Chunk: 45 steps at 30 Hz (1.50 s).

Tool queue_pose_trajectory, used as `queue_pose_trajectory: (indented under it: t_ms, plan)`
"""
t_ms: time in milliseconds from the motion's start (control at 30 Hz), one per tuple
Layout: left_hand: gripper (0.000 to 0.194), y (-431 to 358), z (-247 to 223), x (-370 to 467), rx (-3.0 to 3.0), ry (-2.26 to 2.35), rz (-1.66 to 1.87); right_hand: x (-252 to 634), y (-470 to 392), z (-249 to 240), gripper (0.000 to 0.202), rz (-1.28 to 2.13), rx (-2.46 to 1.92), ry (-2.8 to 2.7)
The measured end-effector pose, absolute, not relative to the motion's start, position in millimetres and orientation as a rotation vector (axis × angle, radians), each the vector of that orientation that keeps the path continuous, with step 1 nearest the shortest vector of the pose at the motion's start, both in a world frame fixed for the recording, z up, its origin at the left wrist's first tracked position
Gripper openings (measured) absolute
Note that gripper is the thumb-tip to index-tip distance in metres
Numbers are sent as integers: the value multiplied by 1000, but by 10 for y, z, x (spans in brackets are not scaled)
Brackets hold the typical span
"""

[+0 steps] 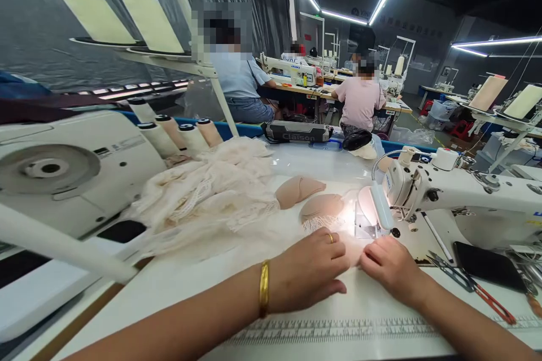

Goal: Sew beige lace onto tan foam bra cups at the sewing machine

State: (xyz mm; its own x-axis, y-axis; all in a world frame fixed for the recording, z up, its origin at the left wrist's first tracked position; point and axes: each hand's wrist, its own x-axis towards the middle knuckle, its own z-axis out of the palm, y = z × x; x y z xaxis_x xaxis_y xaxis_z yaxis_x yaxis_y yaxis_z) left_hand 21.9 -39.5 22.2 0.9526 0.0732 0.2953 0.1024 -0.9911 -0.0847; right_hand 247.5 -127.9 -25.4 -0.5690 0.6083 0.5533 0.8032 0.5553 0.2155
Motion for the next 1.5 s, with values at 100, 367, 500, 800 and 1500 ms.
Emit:
queue_pose_trajectory:
  t_ms: [100,367,500,800,1500]
  plan:
    - [14,-385,90,462,-3046,-59,-464,2648,-1272,-330,27,-567,-1164,-2433]
    - [25,-301,-249,693,-2991,-186,-626,2852,-1377,-370,31,-226,-1287,-2265]
    - [25,-314,-299,664,-3001,-196,-627,2865,-1388,-347,28,-181,-1304,-2281]
    - [19,-365,-308,721,-3000,-288,-640,2831,-1386,-311,29,-178,-1299,-2266]
    - [29,415,-303,994,-3085,355,-658,2784,-1356,-337,23,-184,-1462,-2159]
